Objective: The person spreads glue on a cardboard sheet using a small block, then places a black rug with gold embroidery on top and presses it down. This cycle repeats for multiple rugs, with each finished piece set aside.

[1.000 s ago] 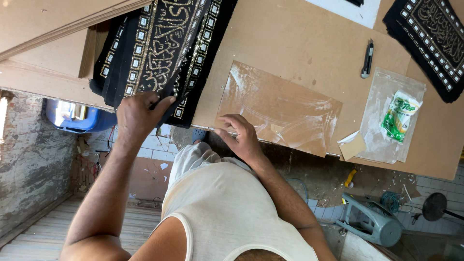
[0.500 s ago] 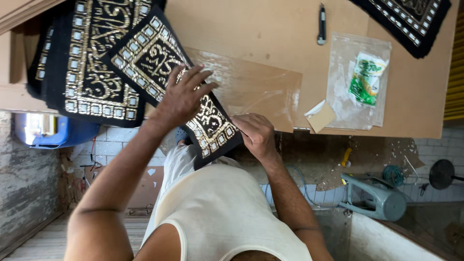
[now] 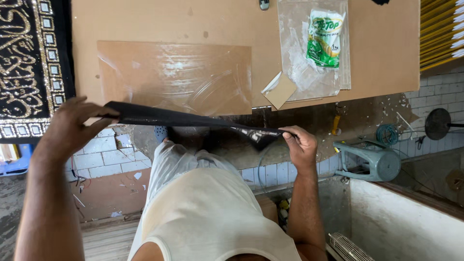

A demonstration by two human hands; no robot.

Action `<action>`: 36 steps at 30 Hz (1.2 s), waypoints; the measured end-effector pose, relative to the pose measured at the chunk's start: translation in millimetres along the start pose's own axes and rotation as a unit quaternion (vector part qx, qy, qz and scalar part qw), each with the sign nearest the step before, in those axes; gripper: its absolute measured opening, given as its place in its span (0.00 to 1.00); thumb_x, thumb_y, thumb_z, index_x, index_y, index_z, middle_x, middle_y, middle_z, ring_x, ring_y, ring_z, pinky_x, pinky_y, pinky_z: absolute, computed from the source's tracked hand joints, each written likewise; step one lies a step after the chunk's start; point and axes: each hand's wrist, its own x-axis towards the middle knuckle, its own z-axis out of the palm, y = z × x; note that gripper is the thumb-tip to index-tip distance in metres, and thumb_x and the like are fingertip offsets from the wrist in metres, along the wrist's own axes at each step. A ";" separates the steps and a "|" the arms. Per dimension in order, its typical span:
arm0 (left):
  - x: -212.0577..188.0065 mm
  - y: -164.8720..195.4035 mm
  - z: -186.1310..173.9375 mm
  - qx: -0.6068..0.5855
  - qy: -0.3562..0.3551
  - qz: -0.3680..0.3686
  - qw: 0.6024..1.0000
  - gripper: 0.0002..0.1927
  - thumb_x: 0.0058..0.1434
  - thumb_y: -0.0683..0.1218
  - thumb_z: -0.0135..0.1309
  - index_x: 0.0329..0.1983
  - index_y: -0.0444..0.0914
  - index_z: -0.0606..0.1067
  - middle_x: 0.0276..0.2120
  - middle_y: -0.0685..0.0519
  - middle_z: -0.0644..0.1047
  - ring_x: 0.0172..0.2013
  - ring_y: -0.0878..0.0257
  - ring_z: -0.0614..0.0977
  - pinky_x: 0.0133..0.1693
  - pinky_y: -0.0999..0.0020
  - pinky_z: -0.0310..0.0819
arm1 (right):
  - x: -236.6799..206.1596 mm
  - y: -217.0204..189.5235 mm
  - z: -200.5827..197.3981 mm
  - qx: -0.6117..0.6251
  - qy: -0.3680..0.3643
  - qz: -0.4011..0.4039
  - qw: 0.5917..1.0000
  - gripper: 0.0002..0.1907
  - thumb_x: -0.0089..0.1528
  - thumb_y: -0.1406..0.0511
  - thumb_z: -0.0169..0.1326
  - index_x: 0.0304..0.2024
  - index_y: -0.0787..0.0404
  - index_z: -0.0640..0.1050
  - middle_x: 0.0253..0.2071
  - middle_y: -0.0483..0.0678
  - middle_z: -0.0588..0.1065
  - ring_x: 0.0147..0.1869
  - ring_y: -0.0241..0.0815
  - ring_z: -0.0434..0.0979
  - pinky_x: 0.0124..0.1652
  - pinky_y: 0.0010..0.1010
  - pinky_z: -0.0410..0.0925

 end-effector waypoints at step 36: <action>197.0 -154.6 62.9 -0.261 0.262 -0.315 0.874 0.07 0.65 0.42 0.67 0.45 0.40 0.85 0.43 0.49 0.84 0.42 0.64 0.86 0.48 0.72 0.84 | 268.4 128.4 159.0 -0.177 0.221 0.144 0.948 0.09 0.60 0.67 0.66 0.42 0.64 0.85 0.42 0.50 0.83 0.46 0.42 0.82 0.50 0.32 0.73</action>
